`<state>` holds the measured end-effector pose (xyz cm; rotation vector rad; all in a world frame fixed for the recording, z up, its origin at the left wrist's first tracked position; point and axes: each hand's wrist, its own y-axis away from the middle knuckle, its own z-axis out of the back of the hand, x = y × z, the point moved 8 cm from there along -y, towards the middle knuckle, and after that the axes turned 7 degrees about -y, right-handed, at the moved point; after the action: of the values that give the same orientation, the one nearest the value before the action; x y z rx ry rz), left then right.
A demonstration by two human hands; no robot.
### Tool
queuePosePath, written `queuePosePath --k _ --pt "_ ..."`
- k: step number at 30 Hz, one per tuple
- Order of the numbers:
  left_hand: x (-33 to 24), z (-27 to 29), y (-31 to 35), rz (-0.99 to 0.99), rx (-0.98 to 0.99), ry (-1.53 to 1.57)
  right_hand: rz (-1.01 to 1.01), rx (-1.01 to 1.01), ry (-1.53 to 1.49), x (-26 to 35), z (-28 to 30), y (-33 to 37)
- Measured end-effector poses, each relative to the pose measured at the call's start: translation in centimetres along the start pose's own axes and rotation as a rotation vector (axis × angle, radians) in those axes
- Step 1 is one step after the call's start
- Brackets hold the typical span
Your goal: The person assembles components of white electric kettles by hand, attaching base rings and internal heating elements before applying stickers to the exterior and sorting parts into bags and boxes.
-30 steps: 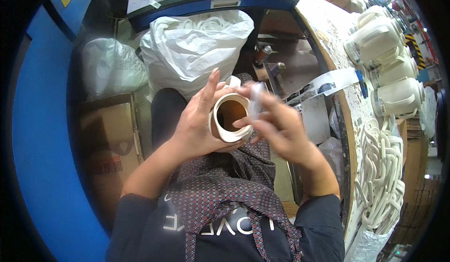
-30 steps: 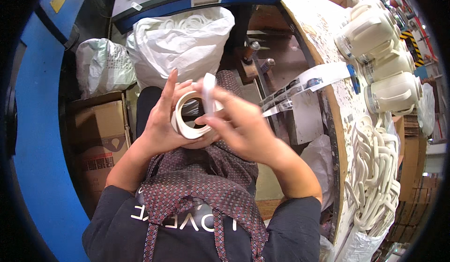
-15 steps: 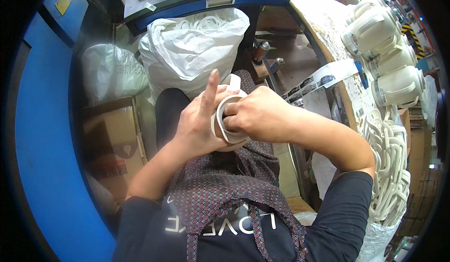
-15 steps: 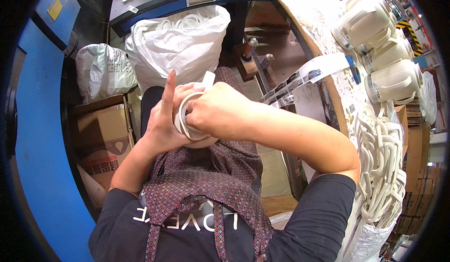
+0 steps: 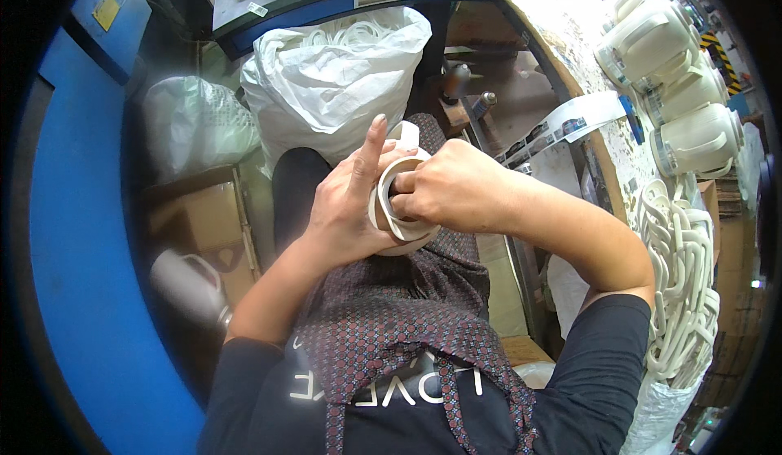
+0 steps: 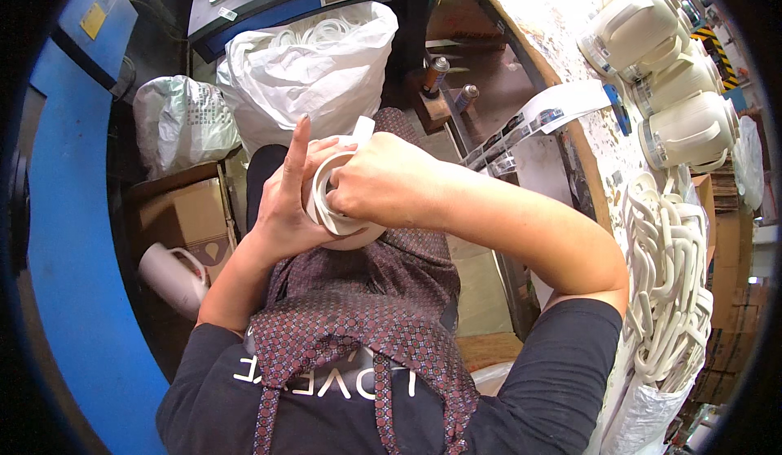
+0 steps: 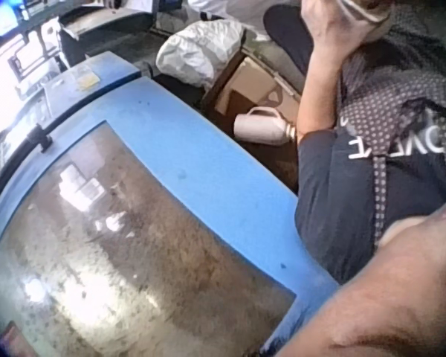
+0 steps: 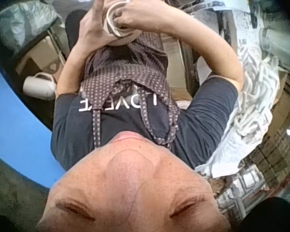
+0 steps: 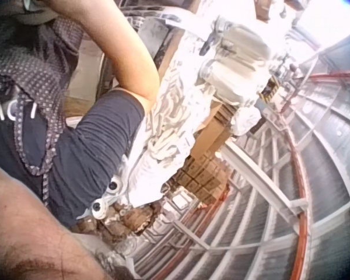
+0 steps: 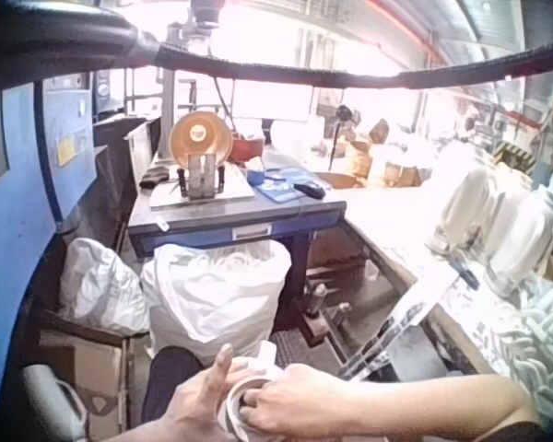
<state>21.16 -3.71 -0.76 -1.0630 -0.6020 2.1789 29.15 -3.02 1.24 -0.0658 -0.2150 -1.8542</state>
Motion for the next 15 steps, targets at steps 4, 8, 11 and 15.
queuePosePath --k 4,8,11,15 --pt "-0.5 0.0 0.0 -0.034 0.023 -0.058 0.084 -0.074 0.0 0.7 0.9 -0.4" --pt "-0.9 -0.4 0.0 -0.037 0.008 -0.034 0.07 -0.088 -0.059 0.1 0.4 0.2" --pt "-0.7 -0.4 0.0 -0.046 -0.017 -0.041 -0.017 -0.027 -0.201 -0.7 -0.2 1.2" --pt "-0.3 -0.4 0.0 -0.093 -0.068 0.011 -0.082 -0.003 -0.267 -1.0 -0.1 1.8"
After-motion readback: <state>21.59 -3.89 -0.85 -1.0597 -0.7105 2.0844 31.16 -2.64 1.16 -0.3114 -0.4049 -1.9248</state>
